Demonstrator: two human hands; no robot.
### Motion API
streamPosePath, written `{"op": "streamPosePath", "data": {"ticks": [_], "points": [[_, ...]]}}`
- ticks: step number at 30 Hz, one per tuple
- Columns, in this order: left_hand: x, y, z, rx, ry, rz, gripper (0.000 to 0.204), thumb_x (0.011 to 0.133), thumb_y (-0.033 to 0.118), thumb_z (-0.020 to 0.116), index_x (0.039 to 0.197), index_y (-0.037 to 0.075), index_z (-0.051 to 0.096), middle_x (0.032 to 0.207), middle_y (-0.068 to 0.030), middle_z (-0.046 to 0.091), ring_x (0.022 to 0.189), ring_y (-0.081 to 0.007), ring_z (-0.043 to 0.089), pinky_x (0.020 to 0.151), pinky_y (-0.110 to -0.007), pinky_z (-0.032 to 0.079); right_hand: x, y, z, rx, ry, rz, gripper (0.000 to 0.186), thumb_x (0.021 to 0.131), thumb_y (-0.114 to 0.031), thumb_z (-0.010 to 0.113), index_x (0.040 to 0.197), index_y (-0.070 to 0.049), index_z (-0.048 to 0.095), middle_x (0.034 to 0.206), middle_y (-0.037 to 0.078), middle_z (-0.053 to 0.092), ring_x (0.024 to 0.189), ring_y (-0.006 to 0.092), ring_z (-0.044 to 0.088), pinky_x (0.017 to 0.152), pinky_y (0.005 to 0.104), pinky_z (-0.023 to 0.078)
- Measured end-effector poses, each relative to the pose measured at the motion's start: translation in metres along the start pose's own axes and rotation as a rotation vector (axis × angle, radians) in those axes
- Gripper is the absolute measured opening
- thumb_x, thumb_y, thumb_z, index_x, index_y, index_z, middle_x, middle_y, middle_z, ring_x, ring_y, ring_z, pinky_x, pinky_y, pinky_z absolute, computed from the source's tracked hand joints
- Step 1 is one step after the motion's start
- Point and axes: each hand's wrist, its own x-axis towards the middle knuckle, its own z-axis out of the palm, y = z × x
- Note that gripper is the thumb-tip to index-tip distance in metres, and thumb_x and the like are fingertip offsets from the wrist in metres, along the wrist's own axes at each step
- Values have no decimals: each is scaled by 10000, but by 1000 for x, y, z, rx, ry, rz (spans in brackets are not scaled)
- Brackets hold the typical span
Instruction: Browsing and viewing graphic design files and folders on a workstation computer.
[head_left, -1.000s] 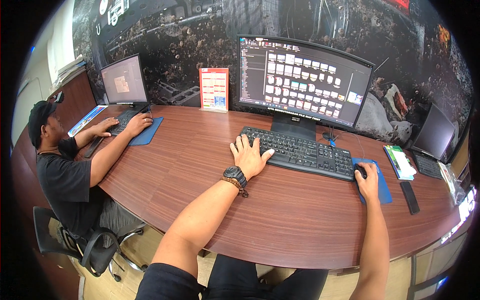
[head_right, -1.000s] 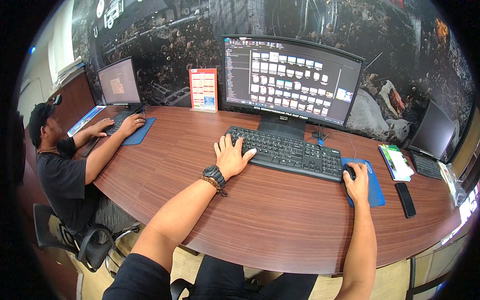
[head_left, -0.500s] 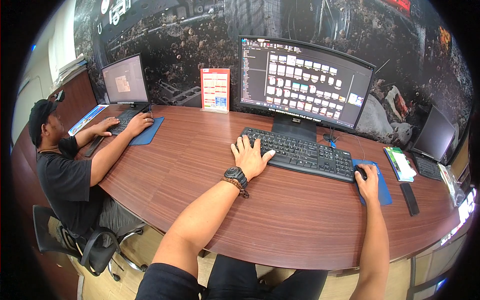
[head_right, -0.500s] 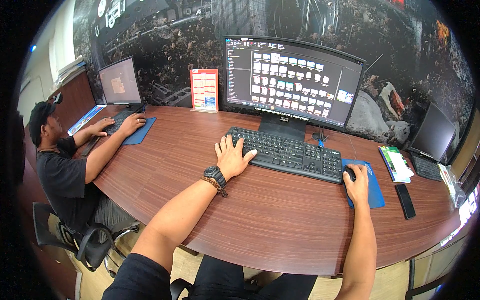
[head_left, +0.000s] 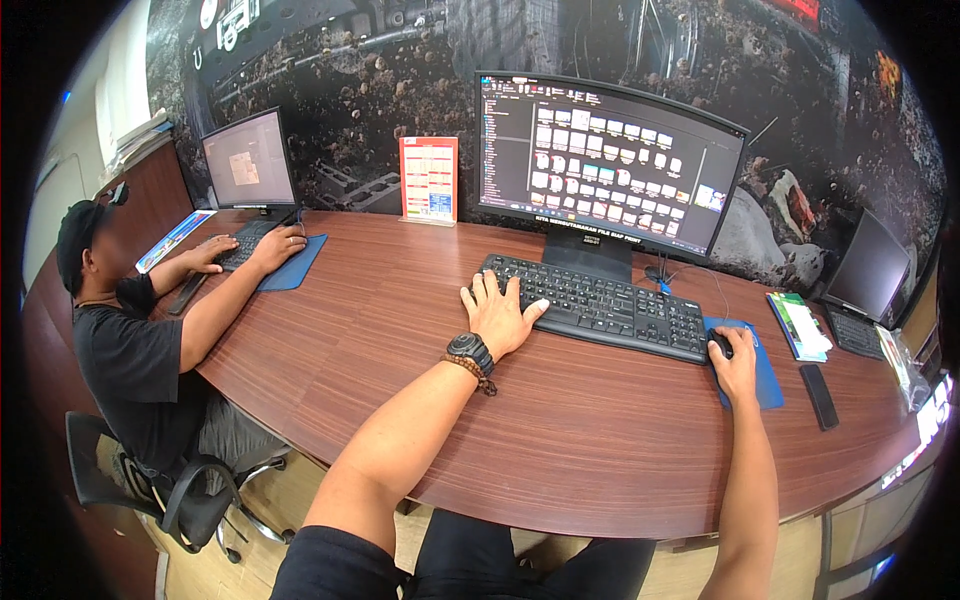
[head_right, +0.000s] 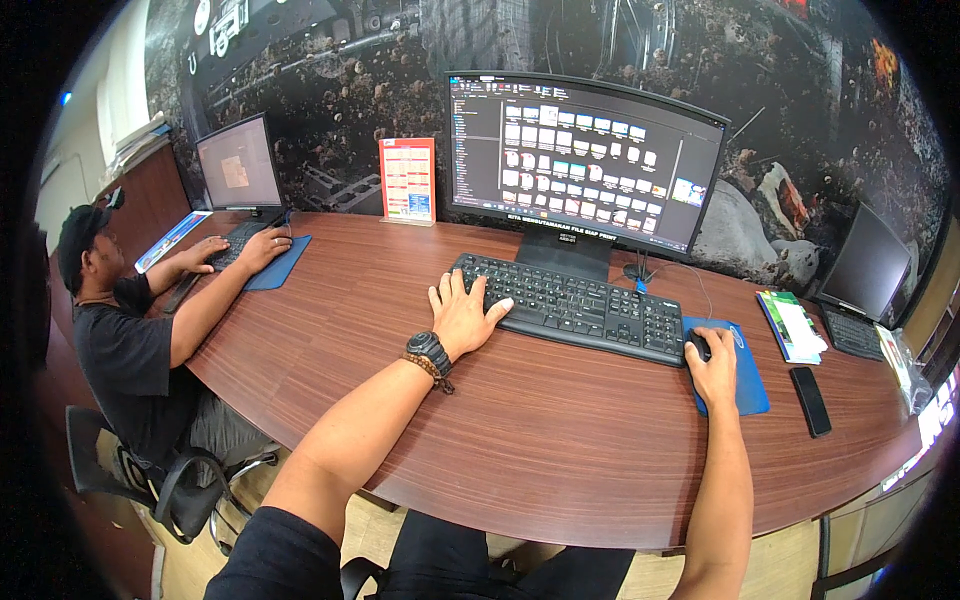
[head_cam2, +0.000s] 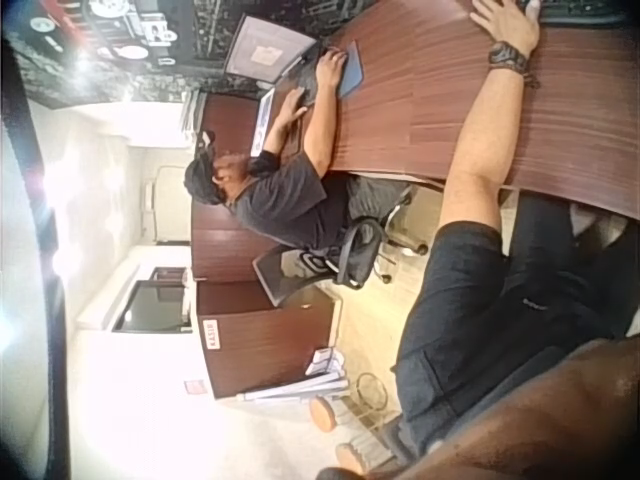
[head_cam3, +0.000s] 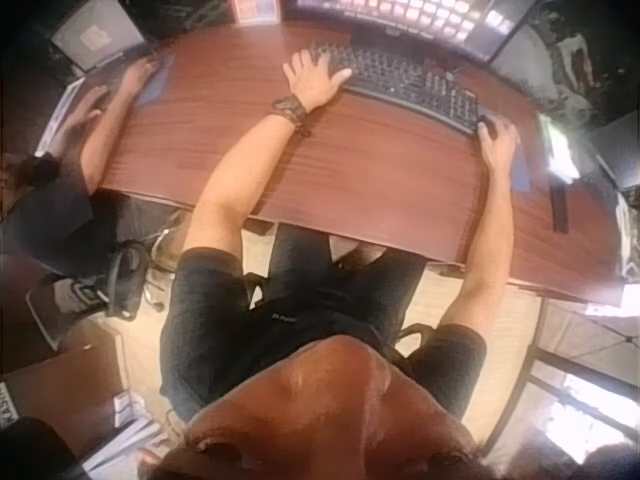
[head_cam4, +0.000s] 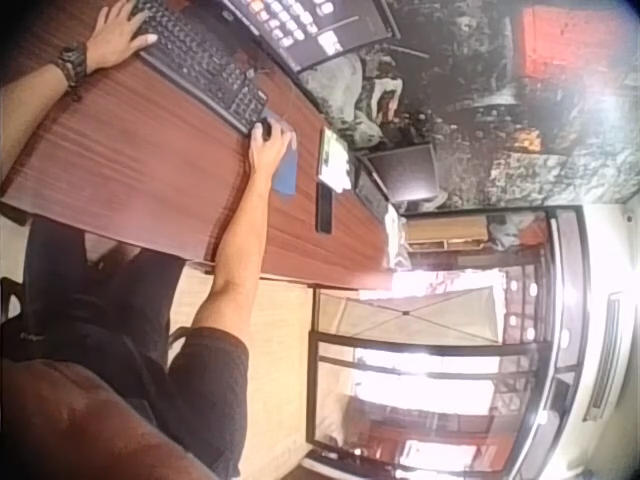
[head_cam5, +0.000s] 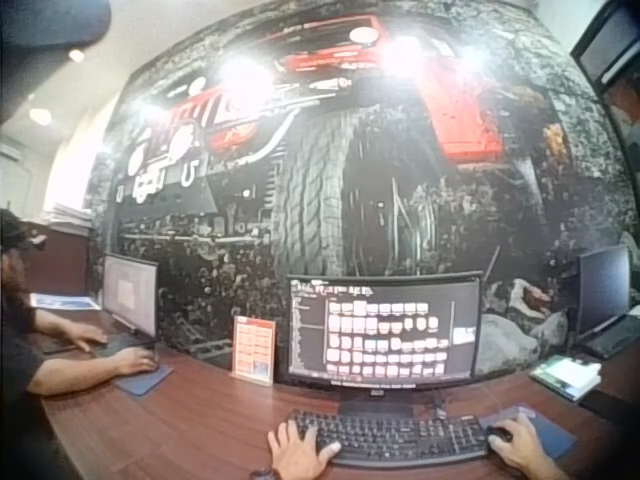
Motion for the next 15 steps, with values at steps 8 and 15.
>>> {"op": "streamPosePath", "data": {"ticks": [8,15], "points": [[1,-2,3,-6,24,4,790,946,655,482,1433,33,489,1507,-341,311,1436,-494,220,1145,-673,138,2,4,2,16,7,9,304,832,-171,711,1100,-28,697,1132,181,585,1086,355,591,970,417,470],[1,-2,3,-8,22,9,794,943,657,485,1434,33,489,1506,-341,311,1433,-496,226,1141,-680,141,2,1,1,36,-5,21,306,833,-172,713,1103,-29,696,1136,178,587,1098,357,589,977,417,466]]}}
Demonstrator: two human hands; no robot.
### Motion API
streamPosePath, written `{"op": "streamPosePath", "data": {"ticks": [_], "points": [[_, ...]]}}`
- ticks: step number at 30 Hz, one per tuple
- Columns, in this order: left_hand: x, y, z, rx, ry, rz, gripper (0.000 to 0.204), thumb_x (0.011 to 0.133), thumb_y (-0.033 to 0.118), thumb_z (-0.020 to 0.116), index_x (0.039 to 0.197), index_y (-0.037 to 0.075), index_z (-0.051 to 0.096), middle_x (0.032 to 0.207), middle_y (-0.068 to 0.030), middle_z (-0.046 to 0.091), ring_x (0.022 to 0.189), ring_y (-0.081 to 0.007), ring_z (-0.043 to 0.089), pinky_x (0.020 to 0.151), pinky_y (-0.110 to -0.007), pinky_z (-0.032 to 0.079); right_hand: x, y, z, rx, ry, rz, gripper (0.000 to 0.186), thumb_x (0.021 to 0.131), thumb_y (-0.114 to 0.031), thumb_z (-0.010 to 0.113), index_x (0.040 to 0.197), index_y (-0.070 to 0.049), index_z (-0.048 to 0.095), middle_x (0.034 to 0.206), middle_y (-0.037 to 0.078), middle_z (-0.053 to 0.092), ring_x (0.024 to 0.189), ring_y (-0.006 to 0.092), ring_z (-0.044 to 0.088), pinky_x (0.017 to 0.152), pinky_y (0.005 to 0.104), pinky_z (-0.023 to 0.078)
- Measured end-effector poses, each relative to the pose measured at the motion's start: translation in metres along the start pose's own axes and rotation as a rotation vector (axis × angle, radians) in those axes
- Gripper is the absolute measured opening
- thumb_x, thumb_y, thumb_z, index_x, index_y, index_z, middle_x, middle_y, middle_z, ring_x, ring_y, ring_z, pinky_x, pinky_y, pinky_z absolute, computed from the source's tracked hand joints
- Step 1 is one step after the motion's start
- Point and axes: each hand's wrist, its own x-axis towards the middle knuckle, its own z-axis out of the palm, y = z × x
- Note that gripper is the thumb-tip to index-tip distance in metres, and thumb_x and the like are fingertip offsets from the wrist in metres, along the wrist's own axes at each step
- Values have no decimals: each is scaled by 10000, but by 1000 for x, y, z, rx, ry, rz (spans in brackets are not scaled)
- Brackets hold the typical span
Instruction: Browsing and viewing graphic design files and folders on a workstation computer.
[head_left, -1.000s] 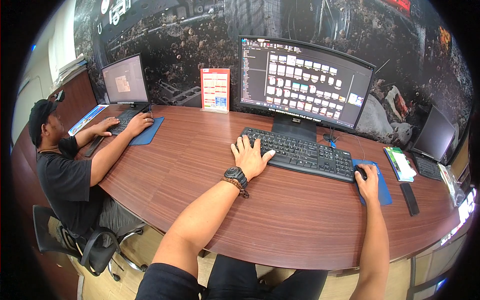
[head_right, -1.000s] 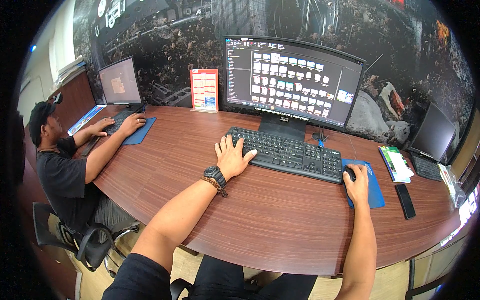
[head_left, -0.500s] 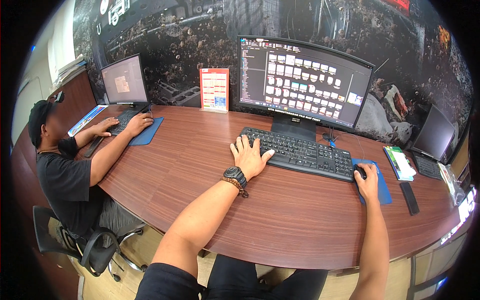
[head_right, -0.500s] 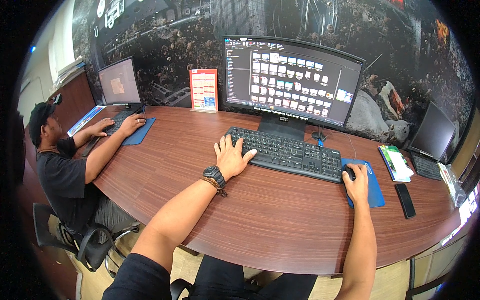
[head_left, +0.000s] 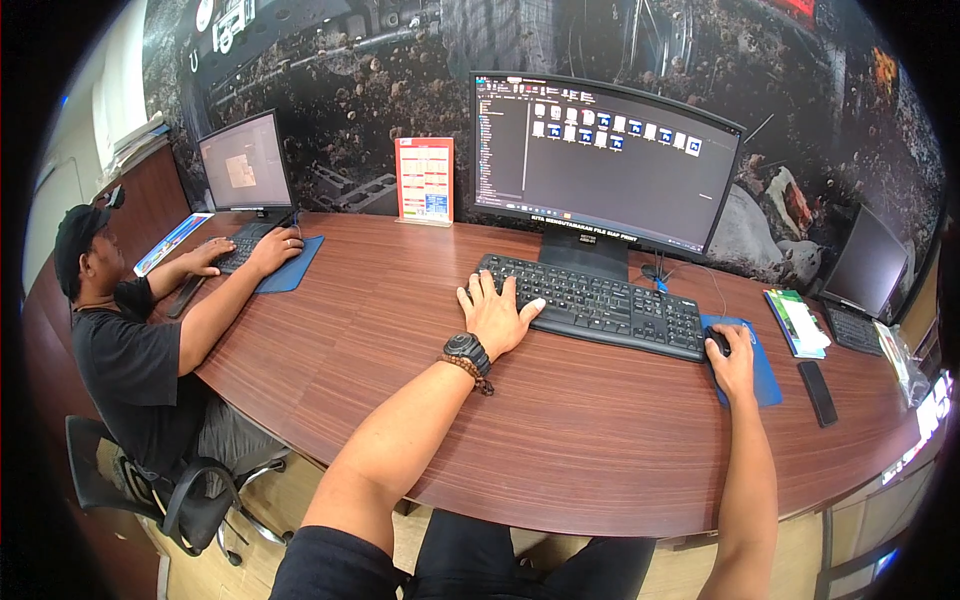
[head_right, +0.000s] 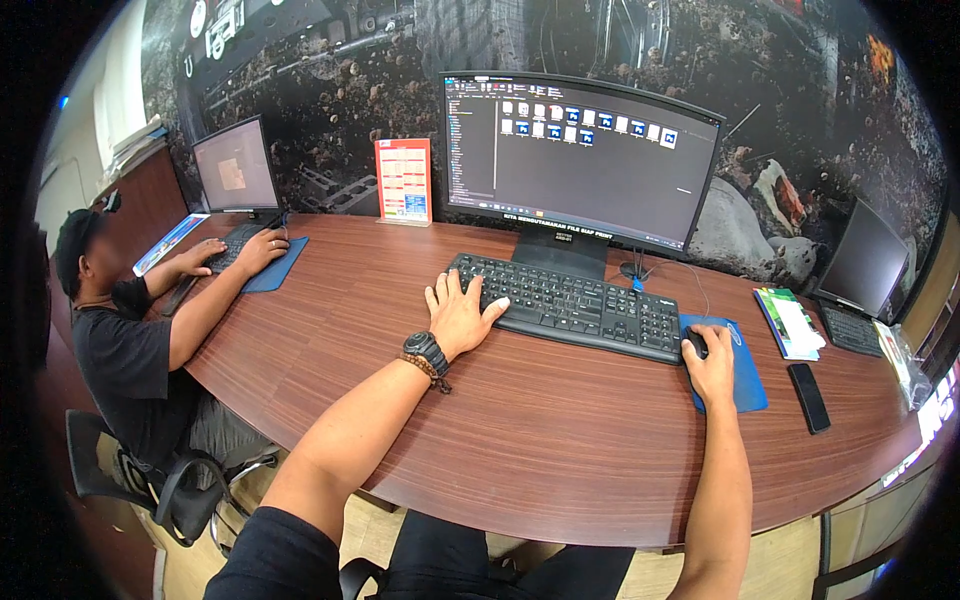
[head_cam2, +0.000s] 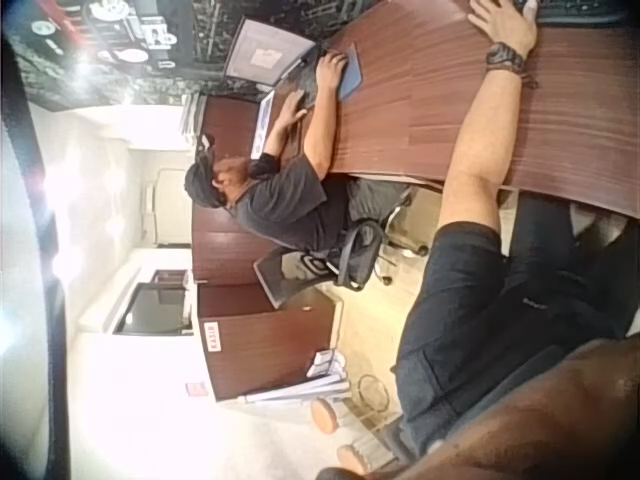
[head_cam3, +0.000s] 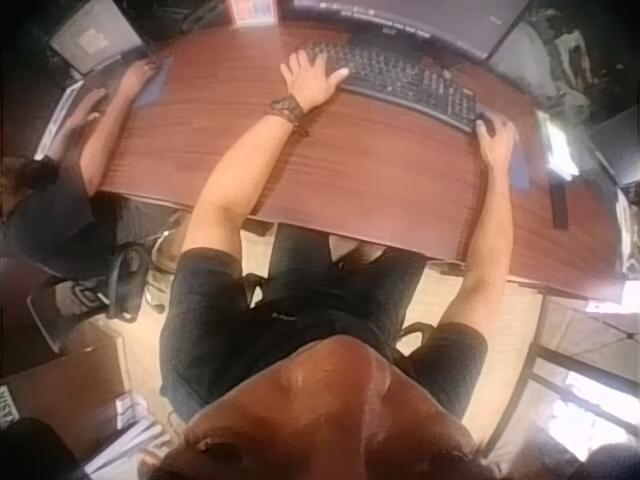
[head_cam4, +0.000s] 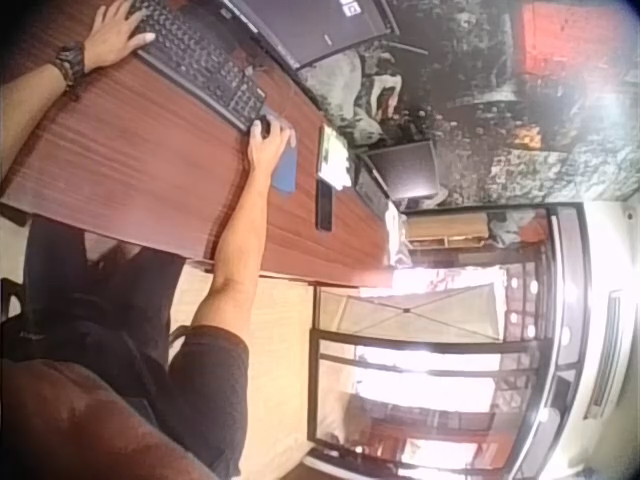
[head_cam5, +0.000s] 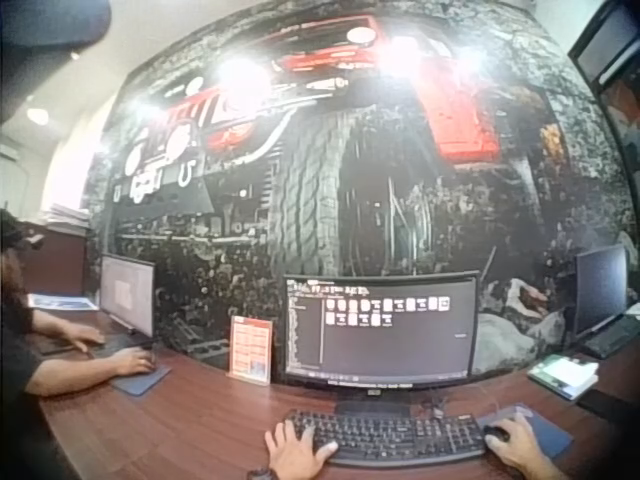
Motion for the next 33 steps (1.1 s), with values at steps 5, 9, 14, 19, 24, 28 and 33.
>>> {"op": "streamPosePath", "data": {"ticks": [5,9,14,19,24,28,33], "points": [[-1,1,0,-2,6,0,790,946,651,487,1431,29,490,1501,-343,316,1432,-494,224,1137,-679,152,0,1,-1,-19,-1,3,306,836,-174,707,1107,-32,693,1140,180,588,1100,358,589,979,418,465],[-1,1,0,2,4,4,790,947,652,483,1432,28,489,1497,-343,320,1430,-492,225,1137,-678,154,0,-1,0,-20,8,3,307,830,-168,700,1105,-33,687,1141,181,587,1097,361,588,976,424,467],[0,0,1,12,16,9,800,944,664,474,1432,31,493,1493,-340,325,1423,-490,236,1140,-670,153,0,6,2,-67,54,18,293,818,-156,687,1084,-32,684,1136,178,585,1087,363,588,969,426,471],[0,0,0,5,10,9,806,944,669,467,1430,26,495,1496,-341,326,1424,-493,237,1142,-667,153,0,1,0,-64,51,26,280,817,-150,675,1070,-30,684,1132,178,586,1087,364,586,968,427,470],[0,0,1,2,14,7,813,945,674,461,1429,22,494,1498,-343,326,1423,-496,240,1143,-665,150,0,2,1,-78,58,30,280,818,-150,673,1069,-28,682,1135,179,586,1093,364,584,968,429,469],[0,0,3,8,25,12,814,945,675,459,1430,22,492,1493,-347,328,1422,-497,242,1142,-665,151,-1,-2,0,-106,74,52,282,819,-151,671,1074,-30,677,1140,176,585,1099,369,582,967,431,471],[-1,-1,4,35,52,12,809,940,680,454,1430,38,503,1489,-329,360,1413,-461,277,1144,-653,160,0,-1,0,-121,90,109,277,823,-151,663,1075,-36,674,1145,173,584,1099,371,583,963,436,475]]}}
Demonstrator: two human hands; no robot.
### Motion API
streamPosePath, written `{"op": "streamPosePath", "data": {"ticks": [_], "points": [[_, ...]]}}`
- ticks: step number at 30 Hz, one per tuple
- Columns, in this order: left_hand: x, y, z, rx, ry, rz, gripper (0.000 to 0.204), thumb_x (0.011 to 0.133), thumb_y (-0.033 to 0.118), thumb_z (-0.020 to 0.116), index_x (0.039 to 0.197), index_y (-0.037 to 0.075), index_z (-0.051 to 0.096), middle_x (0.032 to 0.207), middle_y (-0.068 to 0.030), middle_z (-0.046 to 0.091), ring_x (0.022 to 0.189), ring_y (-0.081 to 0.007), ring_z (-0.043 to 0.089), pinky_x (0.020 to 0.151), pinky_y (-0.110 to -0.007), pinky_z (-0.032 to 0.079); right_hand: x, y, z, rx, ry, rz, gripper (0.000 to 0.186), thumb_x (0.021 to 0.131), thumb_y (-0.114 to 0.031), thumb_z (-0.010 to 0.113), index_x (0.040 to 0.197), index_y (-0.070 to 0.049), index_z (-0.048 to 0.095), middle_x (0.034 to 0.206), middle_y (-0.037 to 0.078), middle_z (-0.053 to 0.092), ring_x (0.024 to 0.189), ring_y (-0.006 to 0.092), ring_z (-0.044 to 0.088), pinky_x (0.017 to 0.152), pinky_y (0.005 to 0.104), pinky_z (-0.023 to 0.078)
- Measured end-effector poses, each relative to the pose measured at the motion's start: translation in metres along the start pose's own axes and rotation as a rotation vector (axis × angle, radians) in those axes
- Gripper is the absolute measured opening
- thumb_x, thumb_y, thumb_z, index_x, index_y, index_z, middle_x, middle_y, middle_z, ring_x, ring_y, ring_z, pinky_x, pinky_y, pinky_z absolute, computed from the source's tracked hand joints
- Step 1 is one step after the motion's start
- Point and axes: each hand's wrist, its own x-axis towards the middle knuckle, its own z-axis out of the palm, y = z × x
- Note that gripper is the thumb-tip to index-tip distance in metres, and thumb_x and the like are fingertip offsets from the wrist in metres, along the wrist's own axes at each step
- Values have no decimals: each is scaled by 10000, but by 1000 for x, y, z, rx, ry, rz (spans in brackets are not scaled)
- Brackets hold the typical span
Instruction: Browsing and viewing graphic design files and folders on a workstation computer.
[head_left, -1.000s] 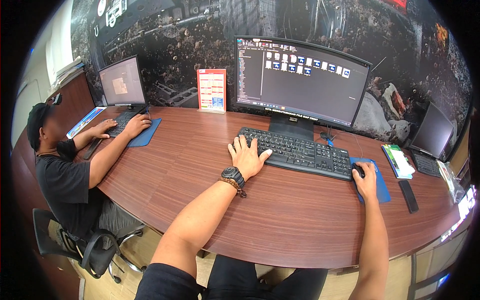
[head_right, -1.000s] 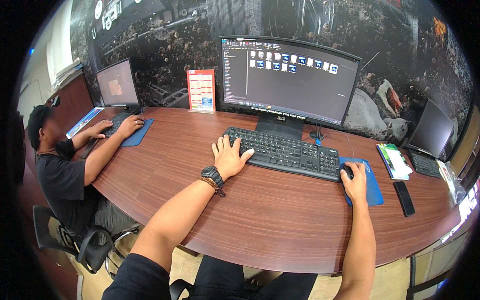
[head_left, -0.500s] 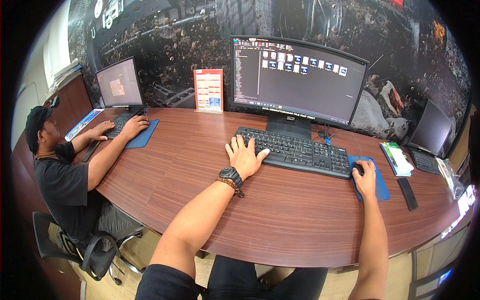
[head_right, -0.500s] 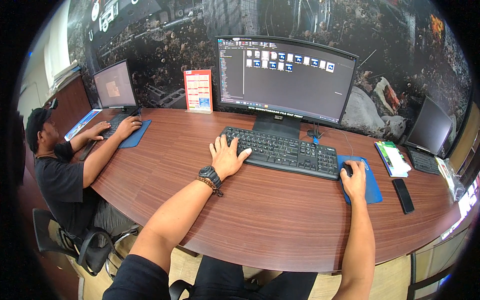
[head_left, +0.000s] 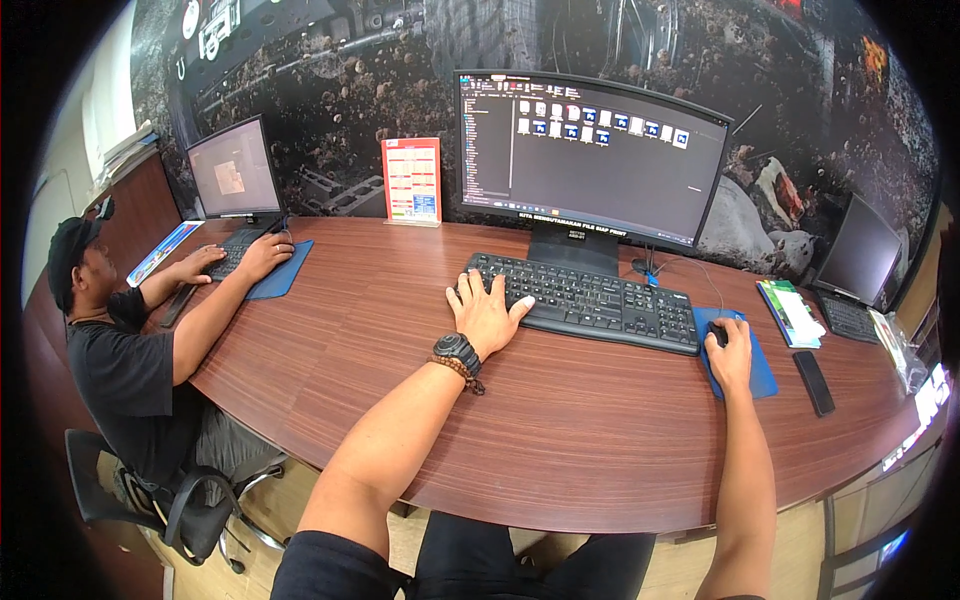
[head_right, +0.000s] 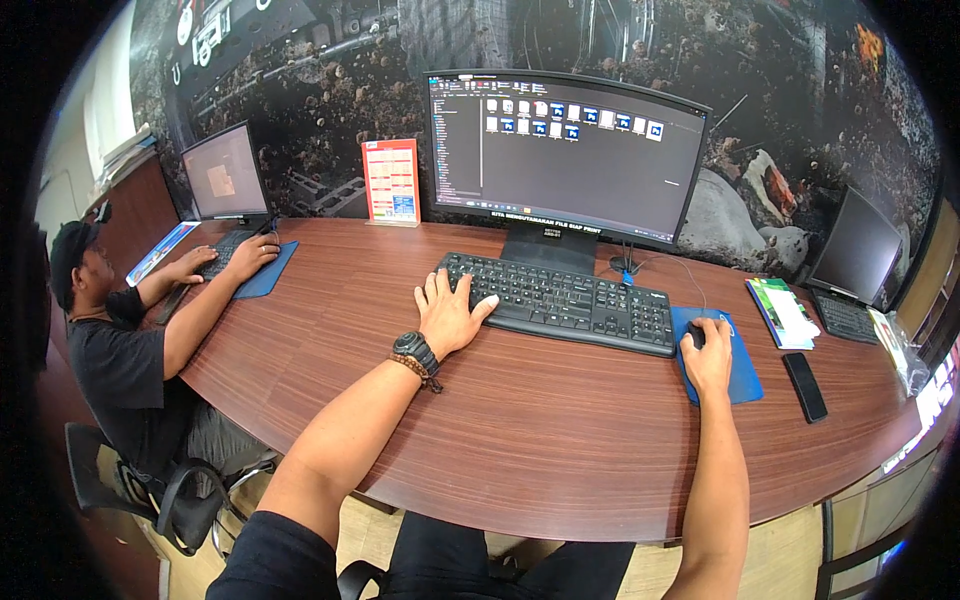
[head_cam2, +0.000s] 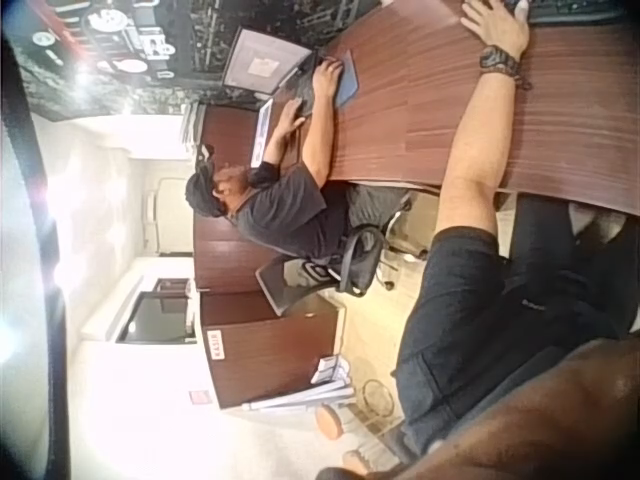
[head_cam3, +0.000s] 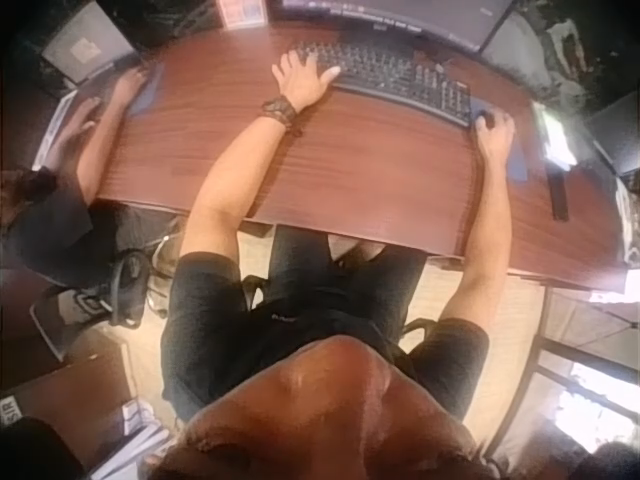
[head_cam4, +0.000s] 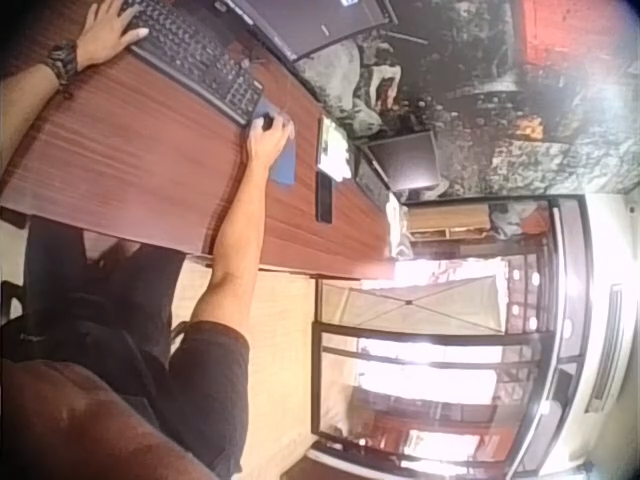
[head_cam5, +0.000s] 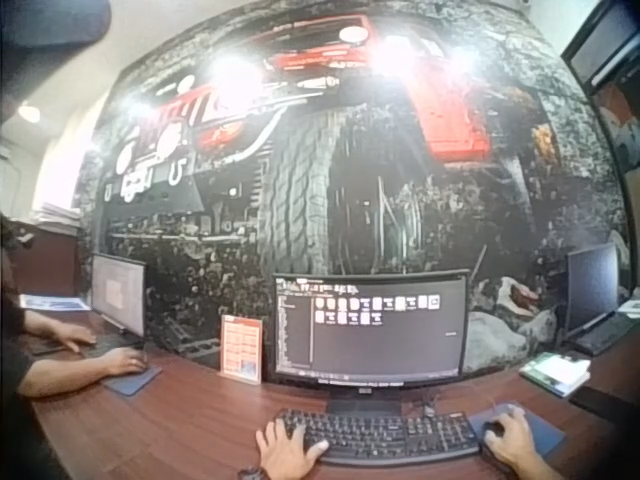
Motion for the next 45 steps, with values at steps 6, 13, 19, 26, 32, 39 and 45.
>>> {"op": "streamPosePath", "data": {"ticks": [6,13,19,26,32,39,45], "points": [[-1,1,-1,-10,-20,-6,807,939,674,461,1432,36,500,1490,-330,356,1413,-463,273,1146,-653,156,-1,0,0,-12,21,9,278,822,-149,656,1074,-34,674,1142,173,586,1091,368,588,954,437,480],[1,2,-4,4,-23,3,803,946,668,459,1426,26,503,1483,-333,356,1411,-471,269,1138,-643,171,0,6,3,-15,43,3,273,823,-157,649,1067,-35,667,1124,164,585,1068,365,591,943,428,477],[3,3,-6,-16,-53,-13,802,952,662,459,1439,25,487,1508,-345,327,1435,-486,236,1151,-647,144,2,5,4,-29,48,18,285,811,-159,652,1072,-46,670,1136,166,590,1077,370,598,936,442,494],[0,1,-4,-13,-53,-11,806,950,664,461,1434,20,493,1507,-349,326,1433,-492,237,1150,-644,152,0,1,2,-6,16,22,276,801,-148,662,1054,-40,675,1135,164,590,1085,361,593,947,431,486],[-1,0,1,28,13,5,799,947,669,453,1426,32,503,1463,-319,380,1392,-461,296,1133,-644,181,-1,1,-2,20,-26,-56,268,796,-147,672,1039,-33,682,1124,158,588,1085,354,588,957,420,476],[0,0,0,23,6,2,802,946,672,454,1427,33,502,1468,-322,373,1394,-461,293,1132,-646,180,1,-1,-1,30,-39,-50,289,798,-156,685,1059,-32,695,1122,161,585,1089,353,586,961,422,475],[1,-1,2,-18,14,11,781,941,653,491,1395,19,526,1470,-347,360,1402,-492,273,1123,-664,189,0,-2,-2,32,-41,-54,292,798,-165,684,1059,-35,699,1127,160,585,1090,350,587,964,425,474]]}}
